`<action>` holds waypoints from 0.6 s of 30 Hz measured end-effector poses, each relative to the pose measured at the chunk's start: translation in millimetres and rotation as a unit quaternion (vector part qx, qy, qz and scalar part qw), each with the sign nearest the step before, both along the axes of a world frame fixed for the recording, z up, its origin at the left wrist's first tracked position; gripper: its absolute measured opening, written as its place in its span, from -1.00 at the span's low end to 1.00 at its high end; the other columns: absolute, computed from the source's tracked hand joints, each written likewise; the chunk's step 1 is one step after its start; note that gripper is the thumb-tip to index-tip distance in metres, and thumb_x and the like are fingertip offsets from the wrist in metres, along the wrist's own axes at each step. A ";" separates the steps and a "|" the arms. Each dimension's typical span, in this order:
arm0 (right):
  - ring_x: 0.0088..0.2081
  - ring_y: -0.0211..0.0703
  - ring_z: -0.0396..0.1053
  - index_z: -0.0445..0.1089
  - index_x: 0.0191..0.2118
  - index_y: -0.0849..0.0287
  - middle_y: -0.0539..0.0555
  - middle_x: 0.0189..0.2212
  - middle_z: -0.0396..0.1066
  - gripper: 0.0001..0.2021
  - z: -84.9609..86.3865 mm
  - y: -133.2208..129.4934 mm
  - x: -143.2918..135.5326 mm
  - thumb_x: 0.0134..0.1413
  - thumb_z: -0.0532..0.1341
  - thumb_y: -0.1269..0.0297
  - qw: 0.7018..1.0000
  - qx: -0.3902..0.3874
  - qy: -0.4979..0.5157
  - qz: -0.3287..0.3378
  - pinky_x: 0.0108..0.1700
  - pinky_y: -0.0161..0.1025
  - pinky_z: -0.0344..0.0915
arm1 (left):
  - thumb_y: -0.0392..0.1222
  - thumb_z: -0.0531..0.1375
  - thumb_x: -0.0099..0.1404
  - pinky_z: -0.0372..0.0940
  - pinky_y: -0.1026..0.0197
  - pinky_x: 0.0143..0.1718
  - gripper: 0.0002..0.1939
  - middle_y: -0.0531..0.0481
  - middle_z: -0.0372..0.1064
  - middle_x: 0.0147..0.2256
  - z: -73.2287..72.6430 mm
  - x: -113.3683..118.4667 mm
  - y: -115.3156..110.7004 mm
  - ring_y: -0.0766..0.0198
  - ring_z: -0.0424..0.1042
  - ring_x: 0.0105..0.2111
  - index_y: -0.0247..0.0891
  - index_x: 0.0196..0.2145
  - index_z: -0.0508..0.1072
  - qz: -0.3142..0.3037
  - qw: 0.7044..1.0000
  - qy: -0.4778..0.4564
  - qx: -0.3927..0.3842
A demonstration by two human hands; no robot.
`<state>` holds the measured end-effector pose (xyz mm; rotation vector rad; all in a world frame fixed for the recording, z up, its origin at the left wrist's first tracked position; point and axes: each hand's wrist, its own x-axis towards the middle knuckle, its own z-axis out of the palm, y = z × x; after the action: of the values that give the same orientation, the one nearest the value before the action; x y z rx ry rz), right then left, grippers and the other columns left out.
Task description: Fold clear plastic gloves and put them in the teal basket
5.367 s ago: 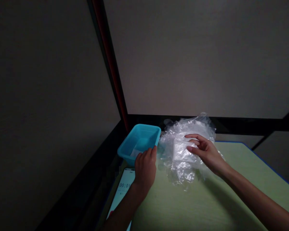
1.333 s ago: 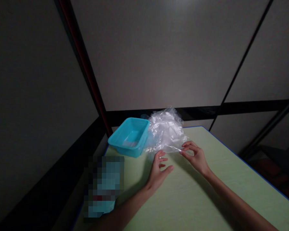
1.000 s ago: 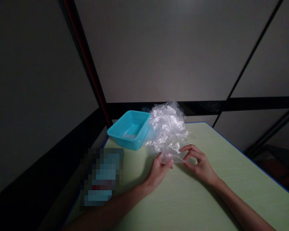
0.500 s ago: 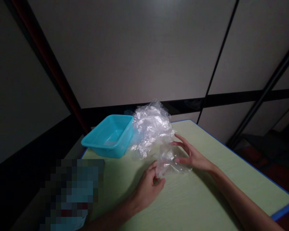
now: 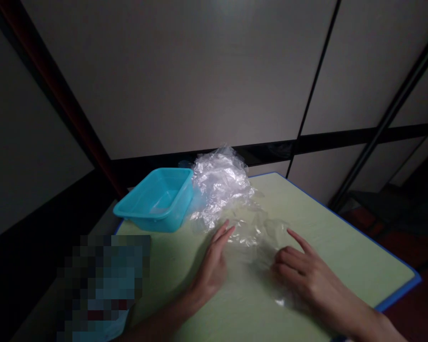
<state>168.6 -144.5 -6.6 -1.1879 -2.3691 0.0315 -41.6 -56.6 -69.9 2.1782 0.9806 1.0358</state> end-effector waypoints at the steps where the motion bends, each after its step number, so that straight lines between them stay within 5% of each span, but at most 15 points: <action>1: -0.44 -0.17 0.32 0.36 -0.41 0.05 -0.02 -0.52 0.34 -0.80 -3.4 -8.8 -6.7 0.03 0.05 0.47 1.000 0.000 -0.011 0.001 0.16 0.13 -0.16 | -0.62 -0.15 -0.15 0.02 0.04 0.13 -0.25 -0.02 0.07 0.13 -1.1 1.4 1.4 0.23 0.07 0.12 -0.24 0.02 0.28 0.019 1.000 0.001 -0.014; 6: -0.40 -0.10 0.36 0.36 -0.21 0.10 0.05 -0.46 0.41 -0.80 -23.3 -33.1 -31.7 0.14 0.02 0.28 0.997 0.008 -0.052 0.062 0.02 0.00 0.15 | -0.58 -0.16 -0.28 0.14 0.07 0.06 -0.22 -0.06 0.19 0.06 0.5 -0.3 16.3 0.18 0.12 0.10 -0.30 -0.05 0.33 0.065 0.991 -0.087 -0.079; 11: -0.39 -0.13 0.38 0.35 -0.17 0.08 0.05 -0.41 0.44 -0.80 -18.8 -43.7 -34.2 0.15 0.02 0.31 0.997 -0.014 -0.002 0.080 -0.23 -0.18 0.32 | -0.54 -0.12 -0.18 0.23 0.09 -0.03 -0.39 -0.06 0.29 -0.05 32.3 -4.0 10.9 0.18 0.22 0.03 -0.26 -0.17 0.39 0.069 0.990 -0.112 -0.057; 14: -0.42 -0.12 0.37 0.34 -0.22 0.07 0.06 -0.43 0.42 -0.84 -9.6 -46.5 -25.7 0.10 0.07 0.28 0.996 -0.065 0.054 0.014 -0.40 -0.22 0.33 | -0.42 -0.02 0.06 0.28 0.09 -0.10 -0.58 -0.10 0.33 -0.08 48.0 1.7 -22.3 0.15 0.32 -0.07 -0.25 -0.13 0.39 -0.009 0.999 0.012 -0.048; 18: -0.40 -0.14 0.37 0.29 -0.28 0.06 0.06 -0.42 0.38 -0.85 -12.5 -43.1 -11.1 0.12 0.00 0.35 0.983 -0.096 0.136 -0.083 -0.41 -0.22 0.32 | -0.10 0.09 0.19 0.10 -0.02 0.04 -0.44 -0.25 0.02 0.13 46.9 7.9 -66.8 -0.01 0.03 0.12 -0.39 0.11 0.16 -0.103 0.960 0.257 -0.047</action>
<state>157.5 -187.5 -19.1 -1.3710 -2.0579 0.3519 -33.8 -123.4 -23.0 2.4580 0.9632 0.3180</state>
